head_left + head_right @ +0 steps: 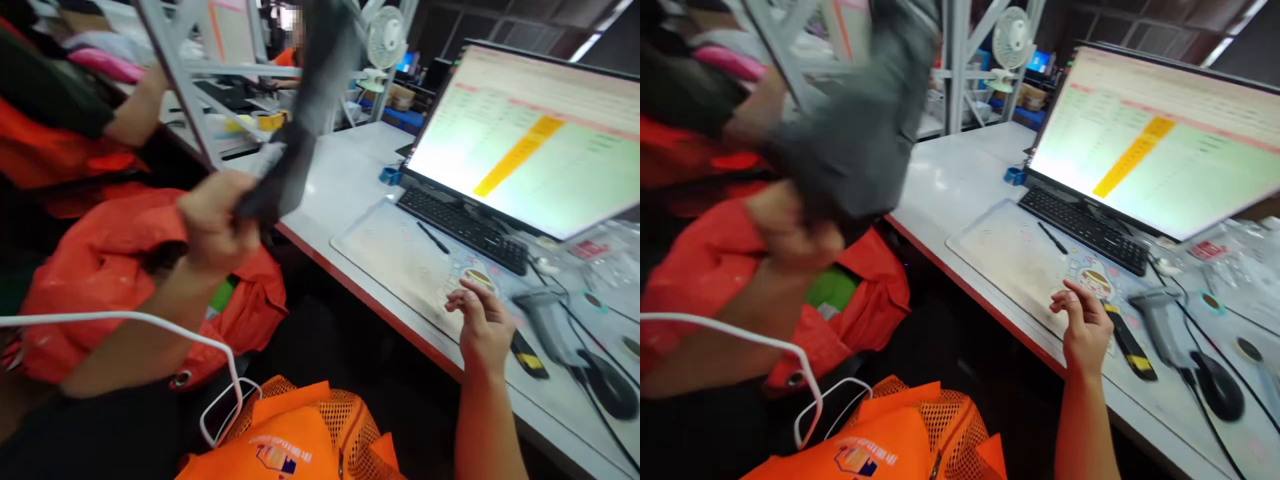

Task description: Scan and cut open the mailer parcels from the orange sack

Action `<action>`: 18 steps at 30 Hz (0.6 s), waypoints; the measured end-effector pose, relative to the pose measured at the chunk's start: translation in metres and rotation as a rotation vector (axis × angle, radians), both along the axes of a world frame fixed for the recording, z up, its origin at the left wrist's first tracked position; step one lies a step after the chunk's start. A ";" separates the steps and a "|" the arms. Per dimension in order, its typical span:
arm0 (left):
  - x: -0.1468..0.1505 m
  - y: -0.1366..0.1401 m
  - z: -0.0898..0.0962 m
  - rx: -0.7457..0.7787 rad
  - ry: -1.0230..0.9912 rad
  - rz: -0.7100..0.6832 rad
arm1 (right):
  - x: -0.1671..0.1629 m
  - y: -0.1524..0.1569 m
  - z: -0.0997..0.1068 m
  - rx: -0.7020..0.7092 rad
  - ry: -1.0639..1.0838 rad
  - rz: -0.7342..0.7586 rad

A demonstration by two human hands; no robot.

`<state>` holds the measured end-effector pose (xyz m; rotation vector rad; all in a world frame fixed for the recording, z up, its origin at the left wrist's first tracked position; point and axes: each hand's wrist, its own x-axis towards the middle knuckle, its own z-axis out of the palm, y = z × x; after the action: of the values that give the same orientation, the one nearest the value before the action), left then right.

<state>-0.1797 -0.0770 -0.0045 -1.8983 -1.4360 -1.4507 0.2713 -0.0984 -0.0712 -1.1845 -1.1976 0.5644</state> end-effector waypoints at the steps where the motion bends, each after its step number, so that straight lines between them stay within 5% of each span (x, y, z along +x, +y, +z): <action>1: 0.039 0.010 0.001 -0.052 0.124 -0.155 | 0.018 -0.006 0.005 0.025 0.009 -0.060; 5: 0.164 0.033 -0.034 -0.451 0.588 -0.475 | 0.085 -0.032 0.017 0.043 0.006 -0.273; 10: 0.234 0.026 -0.071 -0.547 0.817 -0.731 | 0.123 -0.045 0.036 0.016 -0.127 -0.361; 15: 0.276 0.023 -0.075 -0.566 0.741 -0.663 | 0.081 0.011 0.057 -0.020 -0.397 -0.045; 18: 0.291 0.021 -0.094 -0.587 0.751 -0.660 | 0.036 0.067 0.047 -0.010 -0.606 0.233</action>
<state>0.1118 -0.0559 -0.0985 -3.0182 -0.9373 -0.3331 0.3071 -0.0316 -0.0245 -1.2765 -1.8662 0.3884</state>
